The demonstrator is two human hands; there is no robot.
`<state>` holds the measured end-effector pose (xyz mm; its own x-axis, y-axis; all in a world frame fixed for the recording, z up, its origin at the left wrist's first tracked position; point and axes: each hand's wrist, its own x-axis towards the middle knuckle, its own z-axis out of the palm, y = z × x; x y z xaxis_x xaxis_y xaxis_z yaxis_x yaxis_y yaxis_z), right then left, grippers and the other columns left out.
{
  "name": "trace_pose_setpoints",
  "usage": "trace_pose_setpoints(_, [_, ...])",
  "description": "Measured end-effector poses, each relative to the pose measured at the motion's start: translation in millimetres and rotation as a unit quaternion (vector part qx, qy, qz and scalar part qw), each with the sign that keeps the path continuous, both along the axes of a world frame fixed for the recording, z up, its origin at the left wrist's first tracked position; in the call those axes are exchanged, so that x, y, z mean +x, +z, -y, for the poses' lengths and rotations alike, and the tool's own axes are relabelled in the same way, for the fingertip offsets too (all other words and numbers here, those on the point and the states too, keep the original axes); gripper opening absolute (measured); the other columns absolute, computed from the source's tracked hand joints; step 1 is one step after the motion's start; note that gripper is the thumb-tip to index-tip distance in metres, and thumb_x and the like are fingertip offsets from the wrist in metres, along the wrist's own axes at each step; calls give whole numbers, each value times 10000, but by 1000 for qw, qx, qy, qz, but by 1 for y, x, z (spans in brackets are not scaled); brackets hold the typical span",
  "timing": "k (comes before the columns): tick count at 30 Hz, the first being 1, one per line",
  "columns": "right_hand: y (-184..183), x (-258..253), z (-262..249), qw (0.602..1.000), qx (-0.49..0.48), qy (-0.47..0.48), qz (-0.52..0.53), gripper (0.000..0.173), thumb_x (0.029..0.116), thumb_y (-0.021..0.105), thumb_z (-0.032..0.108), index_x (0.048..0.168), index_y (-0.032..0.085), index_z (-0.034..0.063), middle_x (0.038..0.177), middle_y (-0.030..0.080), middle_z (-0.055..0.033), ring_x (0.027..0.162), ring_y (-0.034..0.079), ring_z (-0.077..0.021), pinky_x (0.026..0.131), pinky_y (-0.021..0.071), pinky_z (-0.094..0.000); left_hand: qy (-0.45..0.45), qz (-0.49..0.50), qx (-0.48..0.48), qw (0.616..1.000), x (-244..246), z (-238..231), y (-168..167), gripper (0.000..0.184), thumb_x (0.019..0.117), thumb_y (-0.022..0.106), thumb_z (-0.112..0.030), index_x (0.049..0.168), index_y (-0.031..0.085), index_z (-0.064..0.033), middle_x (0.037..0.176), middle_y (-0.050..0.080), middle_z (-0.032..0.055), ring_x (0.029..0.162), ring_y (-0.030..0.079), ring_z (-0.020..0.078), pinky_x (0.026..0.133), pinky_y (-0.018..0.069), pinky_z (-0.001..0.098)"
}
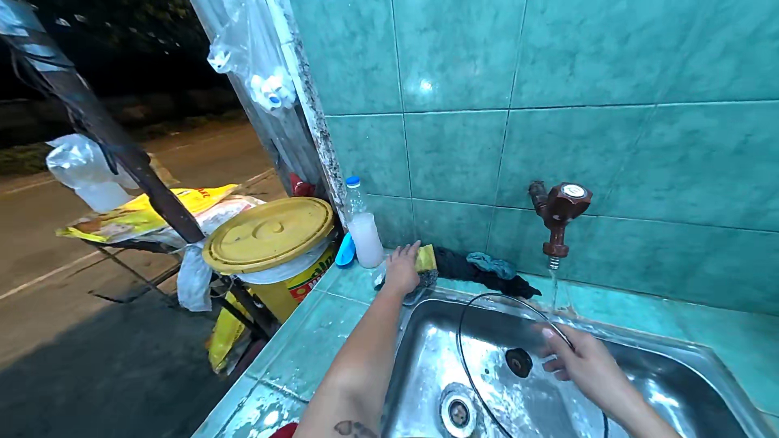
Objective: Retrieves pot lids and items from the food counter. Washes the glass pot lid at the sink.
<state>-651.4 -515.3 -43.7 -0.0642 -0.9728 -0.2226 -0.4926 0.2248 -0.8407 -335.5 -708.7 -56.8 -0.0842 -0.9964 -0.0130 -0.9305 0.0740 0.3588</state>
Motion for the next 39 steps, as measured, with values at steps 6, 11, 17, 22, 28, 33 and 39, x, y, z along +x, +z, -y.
trace_pose_setpoints(6, [-8,-5,-8,999,-7,-35,36,314,1103,453,250,1277,646,74,999,747,-103,798,757,-229,694,642,-399,-9,8,15,1000,2,25,-4,837,911,668,-54,1624,281,-260,1356,617,223,1299,546,445,1097,380,660])
trace_pose_setpoints(11, [-17,-9,-16,978,-15,-134,157,304,1117,410,197,1255,629,37,1041,752,-117,726,752,-236,616,638,-368,21,-115,-99,988,9,24,-8,691,914,714,-99,1536,414,-97,1245,668,209,1211,601,422,1123,346,654])
trace_pose_setpoints(17, [-29,-9,-29,941,-16,-210,265,374,1133,356,225,1405,554,63,1083,744,-158,706,752,-280,583,638,-393,72,-301,-256,916,3,6,11,670,890,708,-86,1500,435,-48,1330,562,277,1166,592,430,954,502,606])
trace_pose_setpoints(22, [-32,5,-36,922,-15,-232,311,399,1138,333,254,1434,530,74,1102,741,-160,713,751,-279,589,634,-395,-92,-388,-111,910,-90,-87,2,715,1003,553,-140,1638,231,-209,1583,398,161,1358,510,315,1069,475,552])
trace_pose_setpoints(28, [-26,28,-52,894,-25,-290,341,389,1136,354,275,1309,545,-16,989,680,-168,622,699,-234,549,616,-384,-231,-210,-35,949,-177,-184,-38,589,1013,524,-335,1584,419,-236,1643,372,73,1551,234,352,1217,111,679])
trace_pose_setpoints(33, [-25,30,-78,894,-49,-263,360,394,1137,342,237,1357,573,7,1015,749,-150,635,730,-247,547,624,-370,-126,-173,-25,977,-175,-151,-30,575,1034,488,-158,1598,380,-190,1663,330,68,1562,223,301,1253,146,597])
trace_pose_setpoints(39, [-35,31,-78,874,-129,-316,347,348,1115,412,189,1200,662,-38,978,762,-100,821,733,-152,722,601,-317,-199,-200,-8,959,-191,-183,-25,517,1045,475,-188,1555,447,-105,1609,418,126,1528,320,283,1275,167,512])
